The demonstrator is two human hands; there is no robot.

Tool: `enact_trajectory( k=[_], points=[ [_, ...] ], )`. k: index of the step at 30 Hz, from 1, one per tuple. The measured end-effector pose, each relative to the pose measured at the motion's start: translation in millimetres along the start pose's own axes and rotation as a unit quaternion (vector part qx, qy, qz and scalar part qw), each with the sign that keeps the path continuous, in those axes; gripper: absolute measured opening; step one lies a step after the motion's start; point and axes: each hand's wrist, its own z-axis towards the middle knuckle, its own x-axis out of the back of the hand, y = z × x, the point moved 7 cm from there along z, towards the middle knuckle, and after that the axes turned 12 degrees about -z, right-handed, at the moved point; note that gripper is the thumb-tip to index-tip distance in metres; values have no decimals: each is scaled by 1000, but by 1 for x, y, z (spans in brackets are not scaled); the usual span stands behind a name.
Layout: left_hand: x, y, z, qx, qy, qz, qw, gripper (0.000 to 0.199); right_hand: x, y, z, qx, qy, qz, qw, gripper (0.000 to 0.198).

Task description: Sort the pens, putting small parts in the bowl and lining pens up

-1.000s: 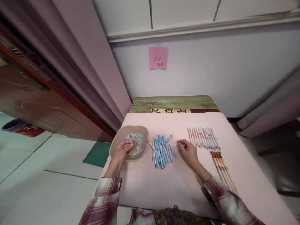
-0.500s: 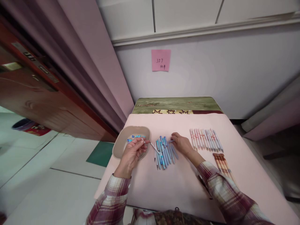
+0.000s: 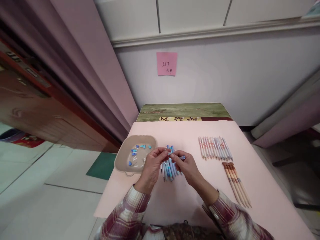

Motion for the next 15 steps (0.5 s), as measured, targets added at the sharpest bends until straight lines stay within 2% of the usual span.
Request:
enact_trajectory(
  k=[5, 10, 13, 15],
  points=[
    [15, 7, -4, -28, 42, -58, 997, 19, 5, 3, -2, 28, 43, -20, 998, 24],
    [22, 12, -11, 8, 44, -85, 995, 25, 7, 4, -4, 25, 54, -52, 997, 27],
    [20, 19, -21, 17, 26, -76, 997, 28, -2, 3, 7, 33, 55, -104, 992, 32],
    [20, 26, -27, 5, 22, -72, 997, 29, -16, -3, 21, 64, 50, -156, 984, 32]
  ],
)
